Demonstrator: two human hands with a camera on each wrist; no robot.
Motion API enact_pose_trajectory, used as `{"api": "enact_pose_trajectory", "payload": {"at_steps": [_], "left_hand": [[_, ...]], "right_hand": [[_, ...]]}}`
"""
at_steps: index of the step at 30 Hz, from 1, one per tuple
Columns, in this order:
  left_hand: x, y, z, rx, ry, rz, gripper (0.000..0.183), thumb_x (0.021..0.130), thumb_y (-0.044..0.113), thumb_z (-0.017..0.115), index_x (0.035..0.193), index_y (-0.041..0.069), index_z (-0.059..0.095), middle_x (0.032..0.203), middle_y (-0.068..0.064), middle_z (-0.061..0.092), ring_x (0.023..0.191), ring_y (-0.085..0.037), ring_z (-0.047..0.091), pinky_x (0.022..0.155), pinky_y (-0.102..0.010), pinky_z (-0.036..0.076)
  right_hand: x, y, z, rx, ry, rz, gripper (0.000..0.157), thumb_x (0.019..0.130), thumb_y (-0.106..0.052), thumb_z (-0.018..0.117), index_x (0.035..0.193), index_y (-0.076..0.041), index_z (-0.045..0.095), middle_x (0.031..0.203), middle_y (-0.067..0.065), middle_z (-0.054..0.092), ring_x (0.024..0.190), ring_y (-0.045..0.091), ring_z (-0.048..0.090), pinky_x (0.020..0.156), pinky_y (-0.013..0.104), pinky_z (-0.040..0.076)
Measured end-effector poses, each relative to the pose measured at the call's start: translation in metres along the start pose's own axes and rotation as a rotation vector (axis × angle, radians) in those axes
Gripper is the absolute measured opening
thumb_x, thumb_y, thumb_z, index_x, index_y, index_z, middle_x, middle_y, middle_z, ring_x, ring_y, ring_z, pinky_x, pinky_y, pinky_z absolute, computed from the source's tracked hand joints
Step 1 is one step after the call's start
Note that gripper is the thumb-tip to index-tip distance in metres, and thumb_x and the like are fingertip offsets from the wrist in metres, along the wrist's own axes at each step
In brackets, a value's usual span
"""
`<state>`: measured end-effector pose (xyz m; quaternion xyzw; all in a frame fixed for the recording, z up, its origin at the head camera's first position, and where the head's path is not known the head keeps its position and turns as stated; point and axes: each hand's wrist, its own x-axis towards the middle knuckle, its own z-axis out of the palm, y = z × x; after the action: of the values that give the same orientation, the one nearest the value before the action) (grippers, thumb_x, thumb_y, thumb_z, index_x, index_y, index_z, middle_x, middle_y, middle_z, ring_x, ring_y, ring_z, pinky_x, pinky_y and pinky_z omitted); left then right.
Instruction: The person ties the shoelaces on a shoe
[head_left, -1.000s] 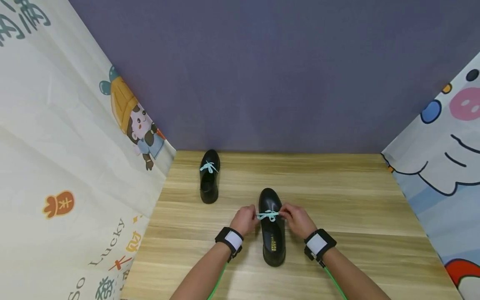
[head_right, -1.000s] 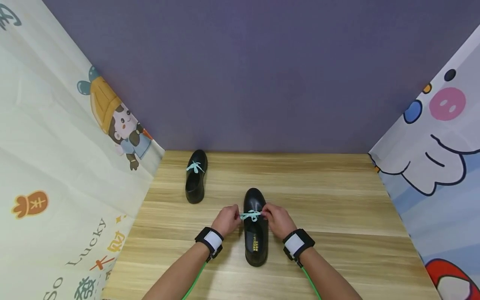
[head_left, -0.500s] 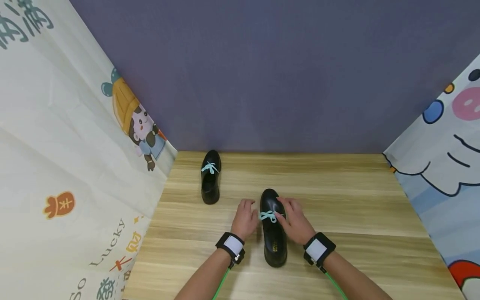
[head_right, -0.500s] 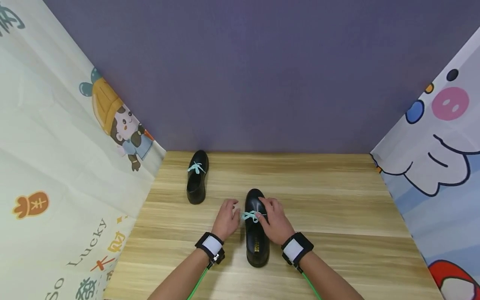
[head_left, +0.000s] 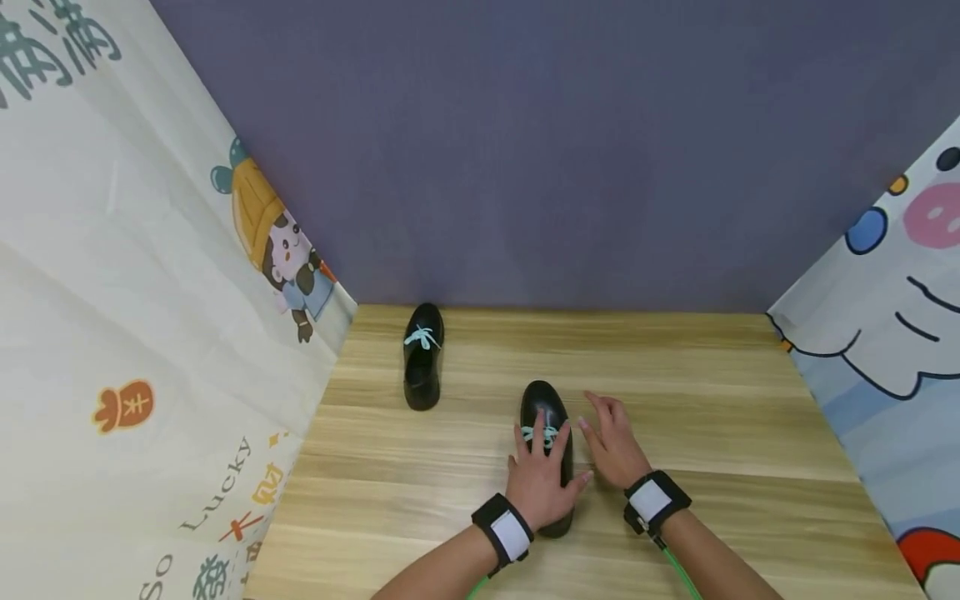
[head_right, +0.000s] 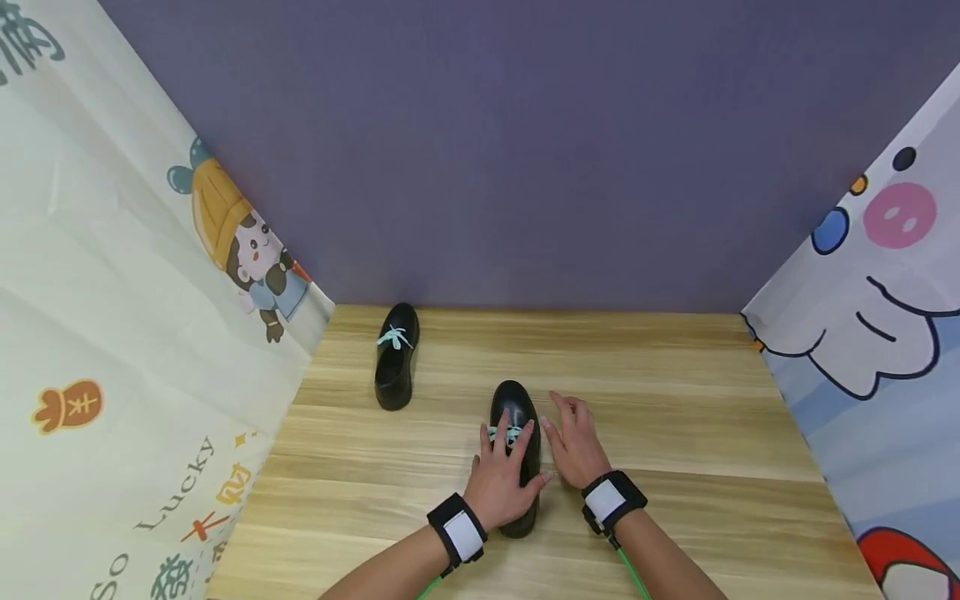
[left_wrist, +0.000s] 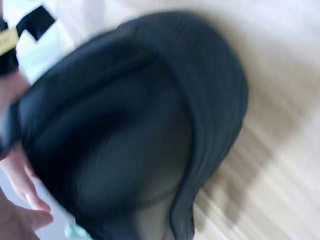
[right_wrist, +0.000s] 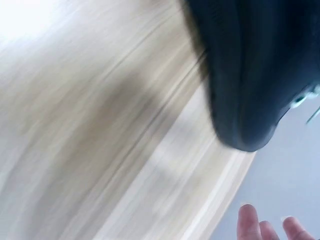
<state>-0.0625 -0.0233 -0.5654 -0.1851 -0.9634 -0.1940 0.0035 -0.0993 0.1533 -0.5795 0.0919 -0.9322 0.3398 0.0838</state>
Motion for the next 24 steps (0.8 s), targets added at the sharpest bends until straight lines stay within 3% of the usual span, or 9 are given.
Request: {"api": "enact_pose_trajectory", "payload": {"at_steps": [6,10,16,19,24], "left_hand": [[-0.006,0.009,0.014,0.125,-0.031,-0.053,0.085,0.084,0.072,0.062,0.154,0.029,0.04,0.164,-0.017,0.021,0.134,-0.061,0.034,0.076,-0.066,0.053],[-0.008,0.012,0.019,0.186,-0.048,-0.077,0.085,0.081,0.07,0.068,0.151,0.028,0.046,0.165,-0.016,0.018,0.13,-0.06,0.04,0.066,-0.056,0.056],[-0.005,0.013,0.021,0.19,-0.049,-0.079,0.076,0.081,0.054,0.076,0.146,0.022,0.053,0.162,-0.018,0.021,0.114,-0.049,0.054,0.042,-0.032,0.048],[-0.001,0.01,0.02,0.188,-0.045,-0.076,0.07,0.082,0.047,0.076,0.144,0.022,0.054,0.16,-0.017,0.023,0.109,-0.044,0.056,0.038,-0.028,0.041],[0.009,-0.002,0.015,0.154,-0.072,-0.089,0.068,0.083,0.043,0.075,0.145,0.023,0.054,0.162,-0.014,0.021,0.112,-0.042,0.054,0.039,-0.029,0.04]], "right_hand": [[-0.01,0.017,-0.001,-0.001,0.037,0.007,0.05,0.103,-0.015,0.056,0.149,-0.001,0.039,0.13,0.034,0.041,0.12,0.049,0.044,0.094,0.064,0.041],[-0.016,0.025,-0.001,-0.005,0.049,0.018,0.049,0.103,-0.014,0.056,0.147,0.0,0.04,0.129,0.034,0.041,0.12,0.05,0.043,0.093,0.065,0.04],[-0.02,0.032,-0.002,0.007,0.066,0.022,0.049,0.102,-0.011,0.058,0.147,0.0,0.041,0.128,0.035,0.04,0.12,0.05,0.041,0.091,0.065,0.039],[-0.021,0.034,-0.003,0.009,0.076,0.013,0.049,0.101,-0.009,0.058,0.146,0.0,0.042,0.127,0.035,0.041,0.118,0.051,0.041,0.091,0.065,0.039],[-0.022,0.037,-0.003,0.026,0.092,0.013,0.047,0.1,-0.008,0.058,0.144,0.001,0.044,0.126,0.035,0.04,0.117,0.051,0.041,0.089,0.065,0.038]]}}
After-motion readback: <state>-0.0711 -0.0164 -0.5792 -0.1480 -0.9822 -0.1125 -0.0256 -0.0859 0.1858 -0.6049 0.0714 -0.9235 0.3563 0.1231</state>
